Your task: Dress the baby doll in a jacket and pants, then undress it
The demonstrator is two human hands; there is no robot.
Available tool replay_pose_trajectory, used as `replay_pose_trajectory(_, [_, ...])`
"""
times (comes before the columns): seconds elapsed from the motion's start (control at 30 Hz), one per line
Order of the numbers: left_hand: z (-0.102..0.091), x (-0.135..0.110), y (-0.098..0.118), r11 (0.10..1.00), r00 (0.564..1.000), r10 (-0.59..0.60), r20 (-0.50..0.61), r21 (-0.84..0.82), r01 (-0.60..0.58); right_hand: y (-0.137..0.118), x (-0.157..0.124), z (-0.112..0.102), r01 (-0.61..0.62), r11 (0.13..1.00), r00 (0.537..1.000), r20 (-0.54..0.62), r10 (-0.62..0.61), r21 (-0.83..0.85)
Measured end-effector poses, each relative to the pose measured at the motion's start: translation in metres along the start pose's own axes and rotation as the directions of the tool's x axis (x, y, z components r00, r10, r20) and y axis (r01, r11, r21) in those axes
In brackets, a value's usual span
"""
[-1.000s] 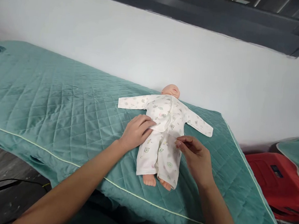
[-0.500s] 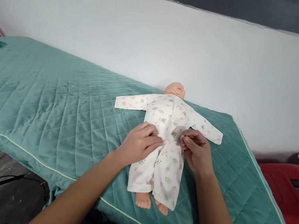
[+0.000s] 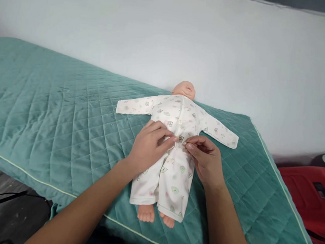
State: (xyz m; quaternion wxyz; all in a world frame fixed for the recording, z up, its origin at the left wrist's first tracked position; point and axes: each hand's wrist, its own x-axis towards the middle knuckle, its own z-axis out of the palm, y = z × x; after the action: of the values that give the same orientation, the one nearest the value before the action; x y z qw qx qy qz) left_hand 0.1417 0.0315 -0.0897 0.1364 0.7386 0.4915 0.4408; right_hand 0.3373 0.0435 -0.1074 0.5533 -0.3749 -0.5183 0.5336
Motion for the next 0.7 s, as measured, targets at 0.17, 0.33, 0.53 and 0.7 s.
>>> replay_pose_trajectory(0.17, [0.016, 0.011, 0.009, 0.994, 0.994, -0.103, -0.034, 0.037, 0.104, -0.002, 0.001, 0.000, -0.033, 0.995, 0.999, -0.002, 0.033, 0.097])
replay_pose_trajectory(0.33, [0.019, 0.004, 0.000, 0.989, 0.992, -0.120, -0.030, -0.094, 0.117, -0.008, -0.001, 0.002, -0.013, 0.992, 1.000, 0.002, 0.013, 0.128])
replay_pose_trajectory(0.53, [0.016, -0.011, 0.000, 0.999, 0.994, -0.032, -0.109, -0.029, 0.029, -0.007, -0.001, 0.004, 0.021, 0.995, 1.000, 0.010, -0.022, 0.100])
replay_pose_trajectory(0.7, [0.014, -0.016, 0.005, 0.971, 0.972, 0.204, -0.114, -0.107, -0.216, -0.008, -0.004, 0.007, 0.014, 1.000, 0.999, 0.051, -0.013, -0.017])
